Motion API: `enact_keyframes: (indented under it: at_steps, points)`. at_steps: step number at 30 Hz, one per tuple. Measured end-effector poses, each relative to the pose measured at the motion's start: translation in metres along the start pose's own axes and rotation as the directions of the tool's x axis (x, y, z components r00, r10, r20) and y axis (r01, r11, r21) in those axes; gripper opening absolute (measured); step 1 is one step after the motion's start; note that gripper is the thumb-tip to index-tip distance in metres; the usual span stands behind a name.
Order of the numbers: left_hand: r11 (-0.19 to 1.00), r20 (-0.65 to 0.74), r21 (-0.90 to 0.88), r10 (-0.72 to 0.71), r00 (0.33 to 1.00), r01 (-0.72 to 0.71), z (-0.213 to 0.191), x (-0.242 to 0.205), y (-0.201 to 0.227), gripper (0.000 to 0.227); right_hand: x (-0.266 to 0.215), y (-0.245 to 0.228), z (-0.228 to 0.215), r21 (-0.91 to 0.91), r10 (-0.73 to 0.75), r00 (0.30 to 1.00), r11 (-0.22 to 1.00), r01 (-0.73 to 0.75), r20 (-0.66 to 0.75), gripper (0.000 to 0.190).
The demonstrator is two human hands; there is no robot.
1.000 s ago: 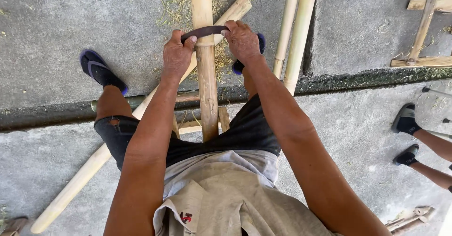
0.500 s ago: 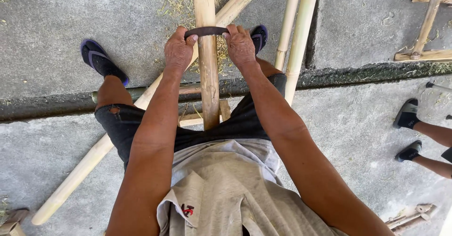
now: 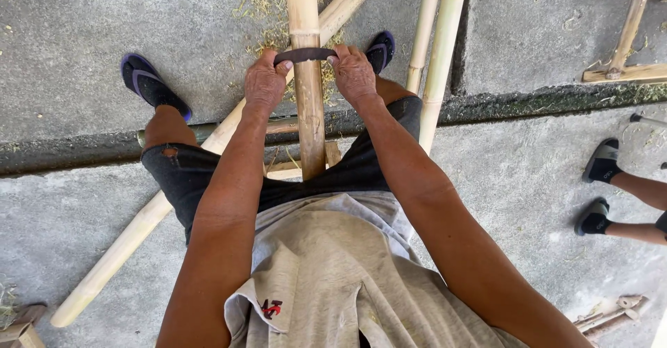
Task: The person is using a curved hand tool to shave and smooth the surface of bamboo poles.
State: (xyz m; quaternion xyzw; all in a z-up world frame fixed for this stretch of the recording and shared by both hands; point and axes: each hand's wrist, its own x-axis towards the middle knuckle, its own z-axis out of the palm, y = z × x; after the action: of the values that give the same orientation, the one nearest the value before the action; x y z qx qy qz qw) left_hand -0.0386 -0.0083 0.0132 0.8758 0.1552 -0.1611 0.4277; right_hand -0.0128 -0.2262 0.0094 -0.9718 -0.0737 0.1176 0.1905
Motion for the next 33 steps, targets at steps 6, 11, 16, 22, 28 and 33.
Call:
enact_keyframes:
  at_steps: [6,11,16,22,28,33]
  points:
    - [0.995,-0.068,-0.009,0.097,0.993,-0.098,0.016,-0.027,-0.035,0.025,-0.036,-0.002,0.013,0.039,-0.039,0.997,0.998,0.042,-0.064,0.023]
    - [0.996,-0.051,0.006,0.09,0.995,-0.09,0.015,-0.053,-0.041,0.026,-0.062,-0.003,0.02,0.032,-0.049,0.996,0.998,0.052,-0.072,0.021]
    - [0.999,0.0,0.001,0.049,0.999,-0.049,0.016,-0.088,-0.046,0.025,-0.095,-0.006,0.024,0.028,-0.076,0.994,0.996,0.079,-0.08,0.022]
    - [1.0,0.073,0.008,-0.02,0.997,0.02,0.019,-0.124,-0.059,0.027,-0.133,-0.015,0.02,0.002,-0.022,0.997,1.0,0.022,0.069,0.021]
    - [0.99,0.223,0.123,-0.095,0.97,0.068,0.022,-0.114,-0.057,0.029,-0.122,-0.005,0.021,-0.073,-0.004,0.984,0.997,0.017,0.179,0.024]
    - [0.991,0.195,0.117,-0.083,0.977,0.061,0.003,-0.046,-0.008,0.03,-0.038,0.001,-0.005,-0.027,-0.027,0.987,0.999,0.031,0.159,0.027]
